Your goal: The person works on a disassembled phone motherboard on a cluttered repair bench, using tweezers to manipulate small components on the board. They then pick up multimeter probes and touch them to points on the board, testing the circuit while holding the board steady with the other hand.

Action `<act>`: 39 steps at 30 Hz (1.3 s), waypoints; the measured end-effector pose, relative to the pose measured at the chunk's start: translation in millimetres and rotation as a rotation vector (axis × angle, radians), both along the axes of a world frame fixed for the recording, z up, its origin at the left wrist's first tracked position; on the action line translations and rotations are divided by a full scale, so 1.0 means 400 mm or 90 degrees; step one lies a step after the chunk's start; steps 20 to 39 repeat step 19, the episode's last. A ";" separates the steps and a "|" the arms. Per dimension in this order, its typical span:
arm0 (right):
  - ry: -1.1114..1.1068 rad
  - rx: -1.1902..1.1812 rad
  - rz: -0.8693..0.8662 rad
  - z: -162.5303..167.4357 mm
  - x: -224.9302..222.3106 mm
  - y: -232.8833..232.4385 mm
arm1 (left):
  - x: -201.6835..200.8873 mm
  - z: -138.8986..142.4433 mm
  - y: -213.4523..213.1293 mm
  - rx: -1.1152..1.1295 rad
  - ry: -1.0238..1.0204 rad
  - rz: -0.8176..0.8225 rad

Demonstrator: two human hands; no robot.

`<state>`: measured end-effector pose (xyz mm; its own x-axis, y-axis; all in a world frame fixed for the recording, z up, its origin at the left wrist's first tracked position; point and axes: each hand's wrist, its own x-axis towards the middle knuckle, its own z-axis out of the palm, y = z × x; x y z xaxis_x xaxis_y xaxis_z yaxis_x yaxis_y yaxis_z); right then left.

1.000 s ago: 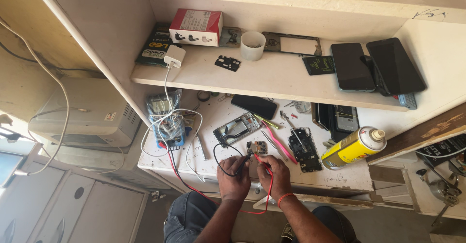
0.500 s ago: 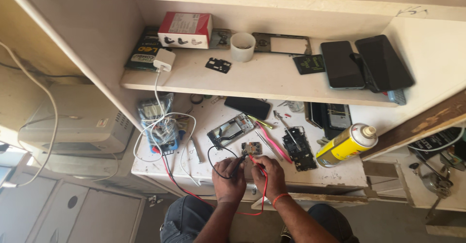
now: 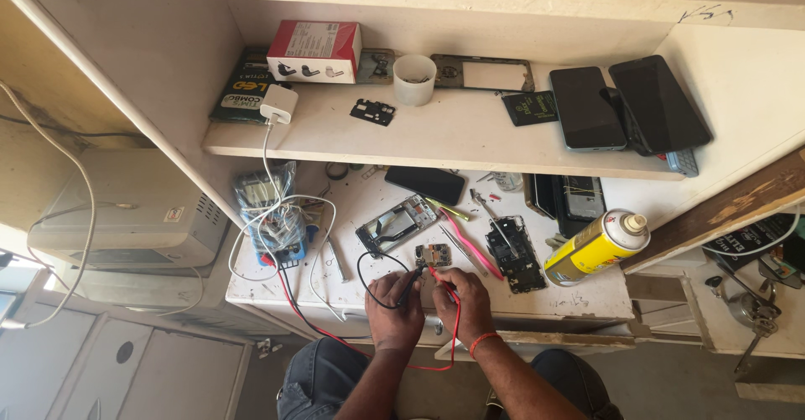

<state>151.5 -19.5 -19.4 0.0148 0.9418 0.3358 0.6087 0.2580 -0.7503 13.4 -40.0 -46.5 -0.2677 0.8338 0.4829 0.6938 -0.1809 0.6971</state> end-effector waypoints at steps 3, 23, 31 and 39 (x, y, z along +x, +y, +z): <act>0.000 0.000 0.005 0.001 0.002 0.001 | 0.004 -0.001 0.000 0.005 -0.001 0.006; 0.297 -0.097 -0.032 -0.004 0.047 0.002 | -0.009 0.129 -0.154 -0.042 -0.041 -0.052; 0.297 -0.097 -0.032 -0.004 0.047 0.002 | -0.009 0.129 -0.154 -0.042 -0.041 -0.052; 0.297 -0.097 -0.032 -0.004 0.047 0.002 | -0.009 0.129 -0.154 -0.042 -0.041 -0.052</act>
